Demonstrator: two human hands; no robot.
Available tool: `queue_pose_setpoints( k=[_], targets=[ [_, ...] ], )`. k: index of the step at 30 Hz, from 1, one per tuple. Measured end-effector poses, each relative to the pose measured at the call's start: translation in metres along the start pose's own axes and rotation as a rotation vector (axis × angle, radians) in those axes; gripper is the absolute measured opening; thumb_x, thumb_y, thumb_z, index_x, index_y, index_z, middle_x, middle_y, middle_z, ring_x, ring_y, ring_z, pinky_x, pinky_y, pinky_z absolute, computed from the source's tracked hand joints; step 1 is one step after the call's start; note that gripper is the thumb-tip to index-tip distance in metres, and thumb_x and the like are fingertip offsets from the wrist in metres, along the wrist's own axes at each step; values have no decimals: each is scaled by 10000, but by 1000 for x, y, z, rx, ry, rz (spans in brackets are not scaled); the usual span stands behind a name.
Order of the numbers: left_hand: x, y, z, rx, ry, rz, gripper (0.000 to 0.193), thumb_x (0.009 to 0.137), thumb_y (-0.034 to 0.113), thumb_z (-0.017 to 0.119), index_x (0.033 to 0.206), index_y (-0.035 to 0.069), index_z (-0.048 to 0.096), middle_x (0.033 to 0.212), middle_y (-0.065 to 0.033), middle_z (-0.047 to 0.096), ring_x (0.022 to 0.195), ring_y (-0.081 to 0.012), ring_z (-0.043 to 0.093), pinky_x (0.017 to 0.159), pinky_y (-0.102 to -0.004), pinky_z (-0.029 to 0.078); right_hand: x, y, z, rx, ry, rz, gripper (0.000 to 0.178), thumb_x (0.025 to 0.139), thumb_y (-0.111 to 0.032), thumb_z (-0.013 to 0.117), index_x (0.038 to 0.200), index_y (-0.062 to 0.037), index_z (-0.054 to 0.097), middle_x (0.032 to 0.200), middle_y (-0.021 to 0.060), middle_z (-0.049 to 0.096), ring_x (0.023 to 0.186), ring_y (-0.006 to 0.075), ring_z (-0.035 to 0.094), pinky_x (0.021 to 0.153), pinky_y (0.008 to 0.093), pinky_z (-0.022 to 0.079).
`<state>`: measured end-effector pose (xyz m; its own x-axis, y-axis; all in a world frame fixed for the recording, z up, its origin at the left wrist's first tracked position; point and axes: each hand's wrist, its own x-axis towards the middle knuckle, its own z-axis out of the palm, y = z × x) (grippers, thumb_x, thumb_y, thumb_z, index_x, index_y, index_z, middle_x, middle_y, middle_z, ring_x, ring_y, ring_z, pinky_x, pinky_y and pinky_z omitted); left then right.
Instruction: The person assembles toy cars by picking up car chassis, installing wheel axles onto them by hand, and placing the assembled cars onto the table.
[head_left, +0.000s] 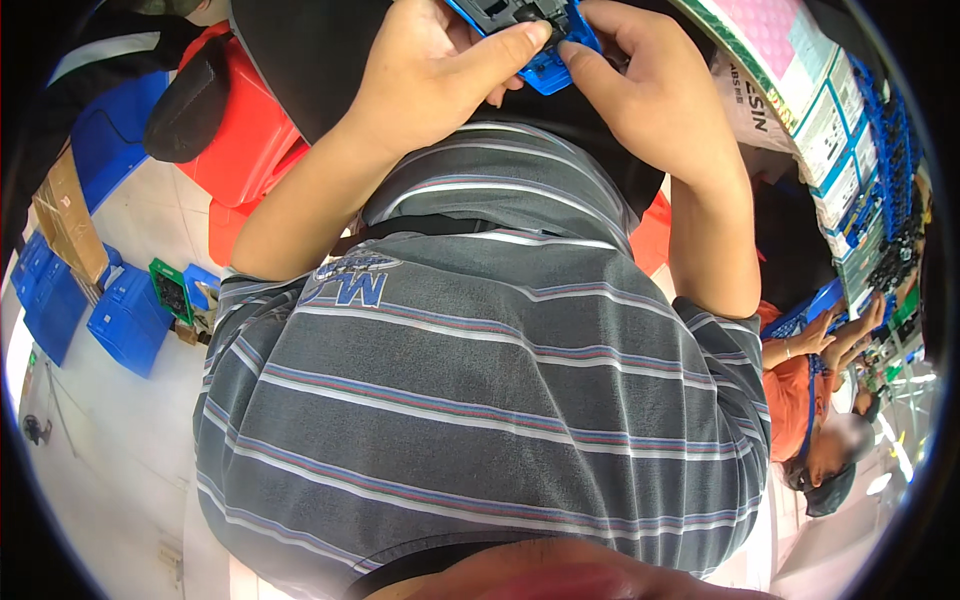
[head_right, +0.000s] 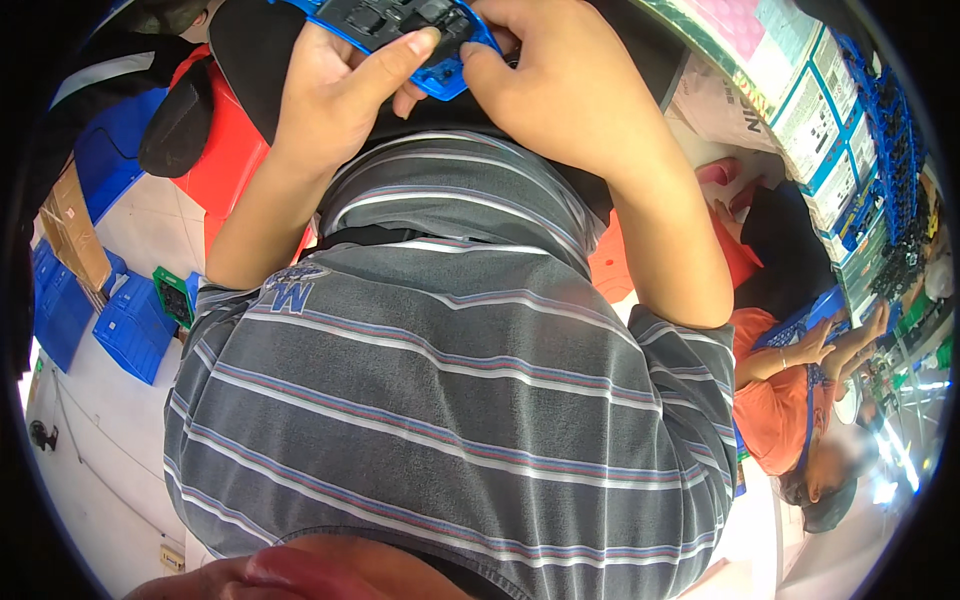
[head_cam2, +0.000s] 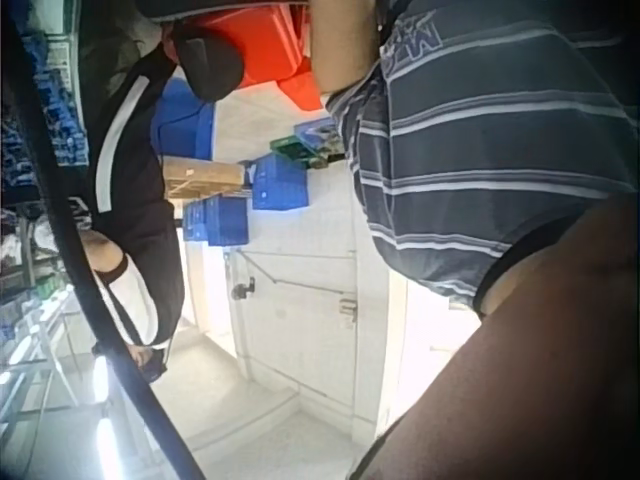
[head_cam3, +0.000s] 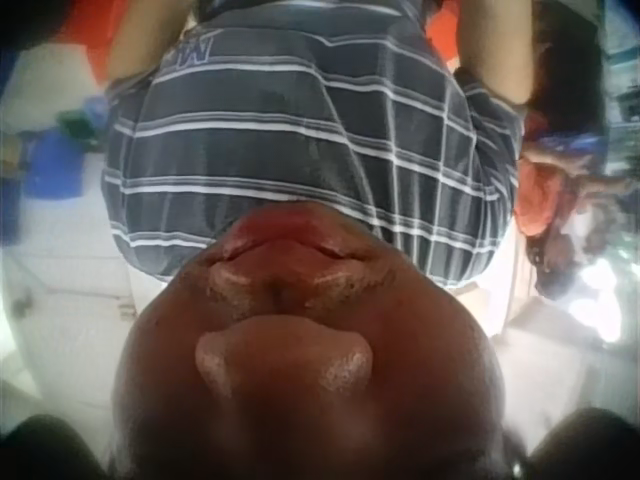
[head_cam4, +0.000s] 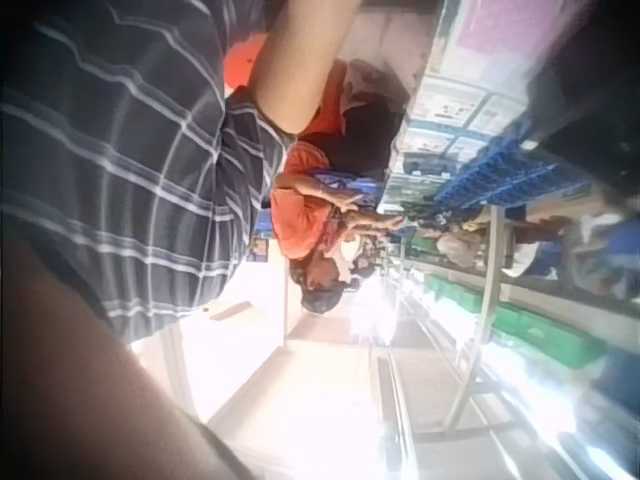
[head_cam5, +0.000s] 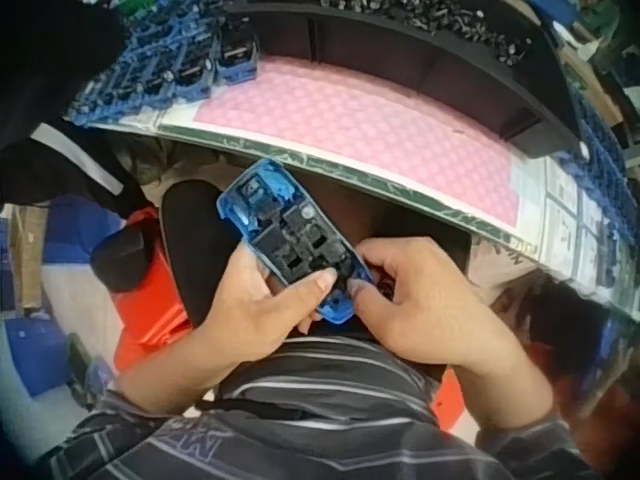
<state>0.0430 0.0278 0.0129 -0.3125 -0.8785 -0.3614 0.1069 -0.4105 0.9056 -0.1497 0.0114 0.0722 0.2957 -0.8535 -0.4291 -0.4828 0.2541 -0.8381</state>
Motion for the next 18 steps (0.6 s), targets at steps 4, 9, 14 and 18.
queue_pose_setpoints(
  k=[4, 9, 14, 18],
  targets=[
    [1, 0, -1, 17, 33, -11, 246, 932, 84, 727, 1109, 10, 573, 821, -30, 662, 601, -71, 593, 517, -210, 469, 8, 16, 0, -67, 2, -74, 147, 858, -52, 643, 916, 77, 684, 700, 175, 655, 652, 164, 594, 619, 333, 468],
    [10, 1, -9, -84, -28, -9, 216, 928, 85, 722, 1087, -3, 604, 832, -52, 672, 626, -88, 606, 533, -214, 481, 5, 4, -8, 36, -67, 21, 131, 913, -50, 635, 962, 58, 691, 783, 107, 686, 702, 146, 622, 643, 301, 475],
    [12, 11, -4, -125, -22, -27, 207, 949, 129, 705, 1088, 0, 623, 866, -57, 682, 666, -100, 619, 551, -221, 491, 5, 57, -9, 254, -94, -107, 288, 984, -237, 635, 1138, -3, 701, 850, -11, 627, 734, 51, 507, 631, 208, 393],
    [15, -2, -13, -268, -93, 62, 253, 978, 177, 677, 1144, 3, 598, 911, -70, 689, 685, -118, 636, 559, -227, 502, 7, 75, -27, 938, -112, 60, 294, 993, -197, 588, 1140, 38, 688, 1027, 108, 705, 729, 108, 548, 605, 228, 433]
  ],
)
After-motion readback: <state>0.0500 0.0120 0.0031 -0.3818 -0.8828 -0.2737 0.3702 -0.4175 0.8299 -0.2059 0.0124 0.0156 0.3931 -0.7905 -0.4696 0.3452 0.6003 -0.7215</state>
